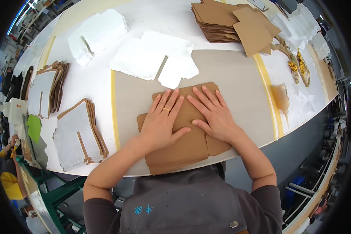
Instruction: Apply adhesive from a nozzle bottle onto a custom-cut piece of brown leather backing and press structural white linings onto the surface.
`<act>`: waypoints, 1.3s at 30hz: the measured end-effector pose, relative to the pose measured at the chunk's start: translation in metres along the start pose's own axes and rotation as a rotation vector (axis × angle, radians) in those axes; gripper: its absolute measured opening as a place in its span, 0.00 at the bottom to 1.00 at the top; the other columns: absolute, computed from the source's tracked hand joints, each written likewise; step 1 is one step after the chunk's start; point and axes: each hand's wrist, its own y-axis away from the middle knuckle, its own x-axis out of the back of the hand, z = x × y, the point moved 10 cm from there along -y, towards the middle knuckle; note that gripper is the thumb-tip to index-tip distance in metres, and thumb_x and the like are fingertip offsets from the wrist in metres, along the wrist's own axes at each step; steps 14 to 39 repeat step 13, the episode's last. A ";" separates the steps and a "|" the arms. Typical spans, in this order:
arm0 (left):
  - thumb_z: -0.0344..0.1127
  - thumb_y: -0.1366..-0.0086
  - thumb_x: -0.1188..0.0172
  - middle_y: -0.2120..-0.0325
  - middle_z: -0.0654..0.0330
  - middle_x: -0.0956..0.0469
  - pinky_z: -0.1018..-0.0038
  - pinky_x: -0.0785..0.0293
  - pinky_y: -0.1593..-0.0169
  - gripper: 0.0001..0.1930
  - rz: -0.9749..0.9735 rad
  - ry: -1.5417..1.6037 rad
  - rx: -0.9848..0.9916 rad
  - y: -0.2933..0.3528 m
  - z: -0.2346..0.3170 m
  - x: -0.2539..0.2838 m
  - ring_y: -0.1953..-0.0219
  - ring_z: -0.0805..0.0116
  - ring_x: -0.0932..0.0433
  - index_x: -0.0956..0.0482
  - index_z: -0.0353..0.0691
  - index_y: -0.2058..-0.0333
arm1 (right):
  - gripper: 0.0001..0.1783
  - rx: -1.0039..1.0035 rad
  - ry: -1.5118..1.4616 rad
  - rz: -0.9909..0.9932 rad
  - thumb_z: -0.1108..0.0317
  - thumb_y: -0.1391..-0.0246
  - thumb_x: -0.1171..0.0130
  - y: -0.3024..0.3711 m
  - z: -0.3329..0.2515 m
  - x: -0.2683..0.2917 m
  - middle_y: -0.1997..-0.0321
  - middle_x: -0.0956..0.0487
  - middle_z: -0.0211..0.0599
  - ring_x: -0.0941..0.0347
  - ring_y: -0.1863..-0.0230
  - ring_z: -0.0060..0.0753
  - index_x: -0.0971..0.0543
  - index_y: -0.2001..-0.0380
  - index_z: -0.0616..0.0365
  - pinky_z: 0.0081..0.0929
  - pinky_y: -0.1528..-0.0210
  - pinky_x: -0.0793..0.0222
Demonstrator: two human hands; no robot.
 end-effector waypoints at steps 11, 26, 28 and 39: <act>0.38 0.38 0.40 0.50 0.51 0.26 0.63 0.34 0.44 0.17 0.176 0.273 0.117 -0.031 -0.071 0.024 0.46 0.53 0.30 0.24 0.34 0.53 | 0.35 -0.085 -0.110 0.019 0.47 0.41 0.50 0.003 0.030 0.023 0.28 0.45 0.38 0.54 0.27 0.42 0.40 0.33 0.46 0.48 0.28 0.63; 0.36 0.38 0.40 0.52 0.51 0.25 0.66 0.31 0.47 0.14 0.169 0.288 0.177 -0.037 -0.079 0.029 0.48 0.55 0.29 0.22 0.36 0.56 | 0.35 -0.155 -0.111 0.105 0.47 0.41 0.49 0.006 0.056 0.035 0.28 0.45 0.39 0.54 0.27 0.41 0.41 0.33 0.46 0.48 0.28 0.63; 0.36 0.38 0.40 0.52 0.51 0.25 0.66 0.31 0.47 0.14 0.169 0.288 0.177 -0.037 -0.079 0.029 0.48 0.55 0.29 0.22 0.36 0.56 | 0.35 -0.155 -0.111 0.105 0.47 0.41 0.49 0.006 0.056 0.035 0.28 0.45 0.39 0.54 0.27 0.41 0.41 0.33 0.46 0.48 0.28 0.63; 0.36 0.38 0.40 0.52 0.51 0.25 0.66 0.31 0.47 0.14 0.169 0.288 0.177 -0.037 -0.079 0.029 0.48 0.55 0.29 0.22 0.36 0.56 | 0.35 -0.155 -0.111 0.105 0.47 0.41 0.49 0.006 0.056 0.035 0.28 0.45 0.39 0.54 0.27 0.41 0.41 0.33 0.46 0.48 0.28 0.63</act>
